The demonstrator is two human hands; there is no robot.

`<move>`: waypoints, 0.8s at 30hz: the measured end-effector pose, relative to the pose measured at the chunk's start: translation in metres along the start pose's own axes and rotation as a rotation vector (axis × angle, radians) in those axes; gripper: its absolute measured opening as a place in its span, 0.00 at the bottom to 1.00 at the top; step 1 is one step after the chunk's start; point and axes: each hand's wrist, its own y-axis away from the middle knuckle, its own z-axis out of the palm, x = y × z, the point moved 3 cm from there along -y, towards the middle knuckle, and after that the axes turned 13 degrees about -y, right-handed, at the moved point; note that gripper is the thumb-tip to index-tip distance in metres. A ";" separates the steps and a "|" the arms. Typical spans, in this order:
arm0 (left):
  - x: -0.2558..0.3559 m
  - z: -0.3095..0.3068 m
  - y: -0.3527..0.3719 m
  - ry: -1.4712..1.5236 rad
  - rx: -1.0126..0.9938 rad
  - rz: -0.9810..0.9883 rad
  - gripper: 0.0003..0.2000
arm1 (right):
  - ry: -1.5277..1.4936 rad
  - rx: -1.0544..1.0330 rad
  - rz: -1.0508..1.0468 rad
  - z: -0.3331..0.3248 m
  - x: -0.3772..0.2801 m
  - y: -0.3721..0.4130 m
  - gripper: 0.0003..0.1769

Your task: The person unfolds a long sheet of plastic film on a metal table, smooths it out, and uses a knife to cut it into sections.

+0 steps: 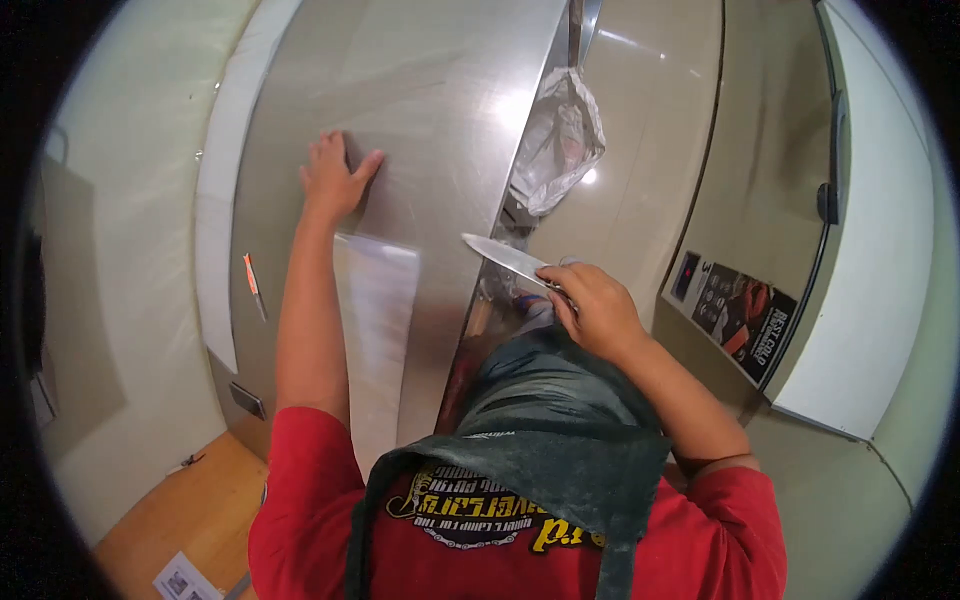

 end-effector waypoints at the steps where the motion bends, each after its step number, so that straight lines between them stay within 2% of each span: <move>1: -0.004 -0.002 0.009 0.011 0.141 -0.021 0.46 | 0.047 -0.010 -0.078 0.002 0.001 -0.003 0.15; 2: -0.008 -0.005 0.019 0.021 0.282 -0.039 0.45 | 0.092 -0.020 -0.156 0.003 0.003 -0.006 0.15; 4: -0.022 -0.009 0.046 0.154 0.445 -0.076 0.41 | 0.073 -0.052 -0.119 0.007 0.009 -0.009 0.15; 6: -0.039 0.006 0.077 0.536 0.475 -0.246 0.38 | 0.057 -0.083 -0.089 0.010 0.017 -0.014 0.14; 7: -0.043 0.017 0.086 0.511 0.453 -0.242 0.38 | 0.060 -0.077 -0.107 0.011 0.020 -0.015 0.14; 9: -0.056 0.040 0.101 0.523 0.493 -0.413 0.33 | 0.042 -0.070 -0.107 0.011 0.025 -0.014 0.13; 11: -0.071 0.060 0.097 0.487 0.454 -0.342 0.33 | 0.063 -0.053 -0.211 0.012 0.028 -0.012 0.15; 13: -0.078 0.071 0.090 0.454 0.424 -0.275 0.33 | 0.034 -0.016 -0.230 0.019 0.035 -0.005 0.16; 15: -0.076 0.077 0.083 0.462 0.426 -0.133 0.28 | 0.006 0.028 -0.253 0.026 0.040 0.001 0.16; 19: -0.083 0.088 0.081 0.382 0.387 -0.153 0.23 | -0.003 0.135 -0.301 0.042 0.040 0.010 0.13; 21: -0.085 0.093 0.080 0.442 0.484 -0.183 0.21 | -0.016 0.170 -0.314 0.052 0.041 0.015 0.12; 24: -0.086 0.096 0.079 0.566 0.522 -0.160 0.21 | -0.008 0.214 -0.328 0.067 0.043 0.022 0.12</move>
